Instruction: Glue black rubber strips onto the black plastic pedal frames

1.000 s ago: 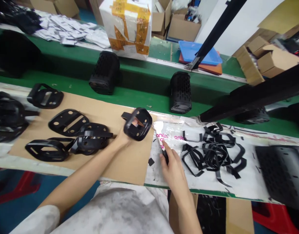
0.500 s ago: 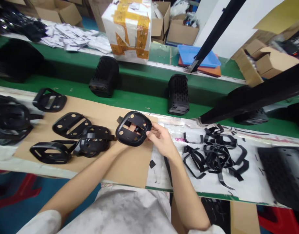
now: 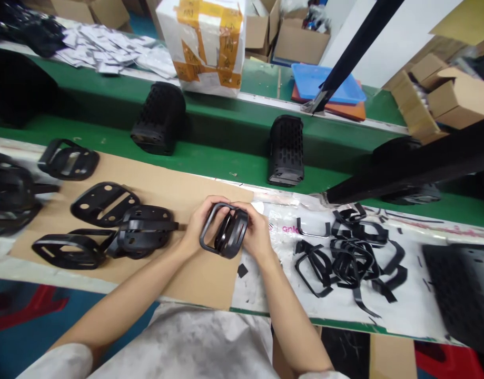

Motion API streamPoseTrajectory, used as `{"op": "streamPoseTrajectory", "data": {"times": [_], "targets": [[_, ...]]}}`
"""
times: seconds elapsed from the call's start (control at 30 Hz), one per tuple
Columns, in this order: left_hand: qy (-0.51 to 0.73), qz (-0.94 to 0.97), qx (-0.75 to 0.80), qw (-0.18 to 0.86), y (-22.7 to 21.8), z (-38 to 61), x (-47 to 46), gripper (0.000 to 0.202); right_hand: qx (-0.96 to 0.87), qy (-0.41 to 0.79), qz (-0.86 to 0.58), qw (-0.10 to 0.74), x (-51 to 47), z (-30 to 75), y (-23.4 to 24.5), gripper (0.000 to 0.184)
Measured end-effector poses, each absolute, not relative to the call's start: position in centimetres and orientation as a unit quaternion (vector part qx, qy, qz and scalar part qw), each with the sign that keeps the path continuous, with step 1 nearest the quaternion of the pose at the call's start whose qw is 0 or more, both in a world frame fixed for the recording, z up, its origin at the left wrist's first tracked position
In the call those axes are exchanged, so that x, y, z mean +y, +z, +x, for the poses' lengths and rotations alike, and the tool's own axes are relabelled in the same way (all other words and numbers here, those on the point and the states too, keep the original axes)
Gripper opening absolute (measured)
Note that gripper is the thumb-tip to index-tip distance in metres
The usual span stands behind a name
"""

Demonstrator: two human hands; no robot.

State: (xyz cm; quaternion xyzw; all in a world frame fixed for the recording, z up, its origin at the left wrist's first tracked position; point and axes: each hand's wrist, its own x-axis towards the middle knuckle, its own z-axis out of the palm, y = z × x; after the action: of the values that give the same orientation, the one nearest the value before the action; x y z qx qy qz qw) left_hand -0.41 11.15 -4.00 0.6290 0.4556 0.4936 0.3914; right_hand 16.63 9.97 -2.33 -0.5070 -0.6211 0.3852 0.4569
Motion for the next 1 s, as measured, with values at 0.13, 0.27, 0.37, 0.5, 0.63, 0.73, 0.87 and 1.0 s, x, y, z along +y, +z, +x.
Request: {"op": "streamPoseTrajectory", "data": {"times": [0.13, 0.27, 0.37, 0.5, 0.63, 0.73, 0.87, 1.0], "targets": [[0.499, 0.657, 0.436, 0.359, -3.7, -0.5, 11.1, 0.017, -0.641, 0.356, -0.502, 0.459, 9.7, 16.6, -2.4, 0.022], [0.518, 0.661, 0.418, 0.347, -3.6, -0.6, 11.1, 0.013, -0.655, 0.341, -0.484, 0.470, 9.5, 16.6, -2.5, 0.021], [0.521, 0.662, 0.415, 0.343, -3.7, -0.5, 11.1, 0.015, -0.665, 0.329, -0.478, 0.470, 9.5, 16.5, -2.3, 0.017], [0.523, 0.615, 0.429, 0.405, -3.9, -0.3, 11.3, 0.022, -0.657, 0.301, -0.472, 0.505, 9.5, 16.3, -2.5, 0.015], [0.512, 0.436, 0.392, 0.628, -3.6, -0.3, 11.8, 0.045, -0.605, 0.264, -0.500, 0.561, 9.8, 16.5, -3.2, 0.013], [0.427, 0.354, 0.337, 0.761, -3.1, -0.5, 12.1, 0.063, -0.586, 0.255, -0.525, 0.563, 10.0, 16.9, -3.7, 0.015], [0.394, 0.375, 0.324, 0.774, -2.8, -0.1, 11.6, 0.059, -0.599, 0.238, -0.539, 0.542, 10.1, 16.9, -3.8, 0.014], [0.416, 0.369, 0.315, 0.769, -3.5, 0.8, 10.9, 0.056, -0.629, 0.227, -0.517, 0.534, 10.0, 16.8, -3.4, 0.014]]}}
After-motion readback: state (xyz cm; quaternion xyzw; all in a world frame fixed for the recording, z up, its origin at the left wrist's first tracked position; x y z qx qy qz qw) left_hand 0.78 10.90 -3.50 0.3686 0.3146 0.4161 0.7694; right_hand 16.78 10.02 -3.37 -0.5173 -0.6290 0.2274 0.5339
